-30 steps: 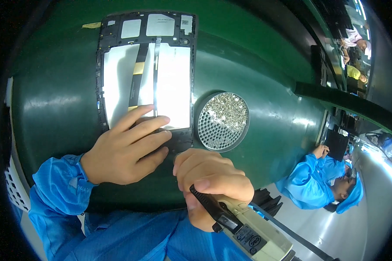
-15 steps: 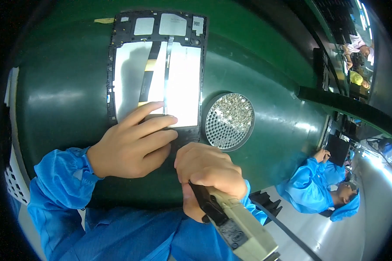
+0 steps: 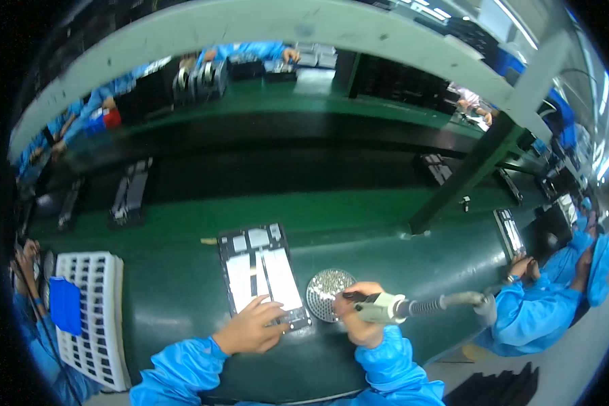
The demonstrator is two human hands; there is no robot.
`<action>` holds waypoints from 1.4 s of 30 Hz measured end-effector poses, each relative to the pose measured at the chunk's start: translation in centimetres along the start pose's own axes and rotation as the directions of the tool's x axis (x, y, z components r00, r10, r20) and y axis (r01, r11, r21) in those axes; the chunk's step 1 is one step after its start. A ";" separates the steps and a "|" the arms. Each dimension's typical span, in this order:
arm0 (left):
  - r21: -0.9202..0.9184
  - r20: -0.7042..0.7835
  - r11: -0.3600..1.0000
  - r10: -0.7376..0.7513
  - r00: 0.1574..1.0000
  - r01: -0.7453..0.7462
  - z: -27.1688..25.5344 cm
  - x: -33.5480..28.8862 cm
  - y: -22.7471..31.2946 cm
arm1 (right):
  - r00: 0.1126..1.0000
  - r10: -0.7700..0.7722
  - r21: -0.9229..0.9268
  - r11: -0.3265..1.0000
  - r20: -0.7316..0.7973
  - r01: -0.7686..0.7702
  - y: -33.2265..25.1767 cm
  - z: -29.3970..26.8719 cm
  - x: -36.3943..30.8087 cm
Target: The person takes tablet frames from the conveyor belt, positions the internal ribbon cables by hand, fastens screws into the frame using an electric screwdriver, and places the assembled devices back onto the conveyor.
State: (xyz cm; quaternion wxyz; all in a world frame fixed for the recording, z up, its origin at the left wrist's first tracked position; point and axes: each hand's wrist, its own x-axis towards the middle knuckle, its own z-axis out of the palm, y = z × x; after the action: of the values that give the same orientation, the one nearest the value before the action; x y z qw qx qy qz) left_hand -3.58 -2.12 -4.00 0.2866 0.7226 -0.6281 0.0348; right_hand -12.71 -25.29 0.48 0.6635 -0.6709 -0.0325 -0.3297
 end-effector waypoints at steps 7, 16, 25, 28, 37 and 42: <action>0.009 -0.032 0.999 0.031 0.999 -0.031 -0.7 1.4 0.5 | 0.964 0.121 0.033 0.993 -0.235 -0.117 2.7 -7.4 1.6; -0.060 -0.116 0.993 0.092 0.989 -0.100 1.5 1.3 -0.5 | 0.960 0.004 -0.008 1.000 -0.281 -0.006 9.3 -13.7 0.2; -0.050 -0.166 0.994 0.087 0.982 -0.097 1.3 0.0 -0.2 | 0.990 -0.022 -0.127 0.992 -0.136 0.004 5.6 -9.6 1.1; -0.059 -0.164 0.994 0.085 0.983 -0.096 1.4 0.2 -0.1 | 0.982 -0.014 -0.124 0.992 -0.190 -0.010 4.9 -9.2 1.0; -0.047 -0.165 0.991 0.116 0.979 -0.125 1.0 0.2 -0.2 | 0.973 -0.076 -0.160 0.986 -0.218 0.042 7.9 -10.6 0.6; -0.065 -0.134 0.992 0.103 0.986 -0.112 0.9 0.8 -0.2 | 0.972 0.088 -0.065 0.993 -0.216 -0.104 9.1 -11.9 0.5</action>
State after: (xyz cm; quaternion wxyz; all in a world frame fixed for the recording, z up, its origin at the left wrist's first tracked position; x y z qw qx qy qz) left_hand -3.53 -3.20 -4.48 0.3507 0.6729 -0.6470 0.0746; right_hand -12.67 -37.44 -8.31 0.6525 -0.6570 0.0835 -0.3682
